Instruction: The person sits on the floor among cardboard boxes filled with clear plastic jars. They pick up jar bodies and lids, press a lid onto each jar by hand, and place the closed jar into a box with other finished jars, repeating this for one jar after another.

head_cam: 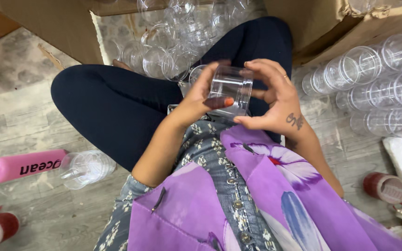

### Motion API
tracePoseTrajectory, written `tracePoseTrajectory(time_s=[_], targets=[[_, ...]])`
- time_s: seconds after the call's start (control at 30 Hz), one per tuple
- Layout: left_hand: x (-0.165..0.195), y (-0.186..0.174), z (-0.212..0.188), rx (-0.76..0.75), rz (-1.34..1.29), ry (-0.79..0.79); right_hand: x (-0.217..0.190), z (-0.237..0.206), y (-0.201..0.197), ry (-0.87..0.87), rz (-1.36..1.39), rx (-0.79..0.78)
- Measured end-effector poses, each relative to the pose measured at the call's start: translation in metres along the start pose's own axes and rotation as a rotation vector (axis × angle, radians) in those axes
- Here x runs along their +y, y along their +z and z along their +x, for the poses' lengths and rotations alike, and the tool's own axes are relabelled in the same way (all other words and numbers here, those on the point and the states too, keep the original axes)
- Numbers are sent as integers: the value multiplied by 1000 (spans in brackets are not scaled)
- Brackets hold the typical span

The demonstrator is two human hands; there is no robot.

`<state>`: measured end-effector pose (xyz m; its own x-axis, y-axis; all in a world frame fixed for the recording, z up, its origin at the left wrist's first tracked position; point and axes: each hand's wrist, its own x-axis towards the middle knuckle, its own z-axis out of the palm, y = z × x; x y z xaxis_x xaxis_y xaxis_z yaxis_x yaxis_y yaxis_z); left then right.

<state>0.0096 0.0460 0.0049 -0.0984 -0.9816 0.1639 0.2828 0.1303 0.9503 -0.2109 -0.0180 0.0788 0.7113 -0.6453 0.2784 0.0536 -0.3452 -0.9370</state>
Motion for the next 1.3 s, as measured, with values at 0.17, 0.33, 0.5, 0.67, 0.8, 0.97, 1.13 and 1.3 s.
tracePoseTrajectory(time_s=[0.17,0.33,0.5,0.67,0.8,0.97,1.13,1.3], targets=[[-9,7,1,79,-210,-238,8,-2,6,-17,-7,34],[-5,15,3,96,-285,-155,10,-3,6,-45,31,40],[2,15,0,110,-228,-134,10,0,8,-66,6,25],[0,16,0,107,-157,-66,5,1,9,30,-13,35],[-14,16,-2,91,-83,19,5,-1,8,35,38,31],[-27,12,2,28,600,169,5,-13,-13,158,-113,57],[-29,14,7,55,371,-116,12,-48,-51,411,-738,342],[-32,8,6,180,342,-160,58,-109,-97,914,-1060,305]])
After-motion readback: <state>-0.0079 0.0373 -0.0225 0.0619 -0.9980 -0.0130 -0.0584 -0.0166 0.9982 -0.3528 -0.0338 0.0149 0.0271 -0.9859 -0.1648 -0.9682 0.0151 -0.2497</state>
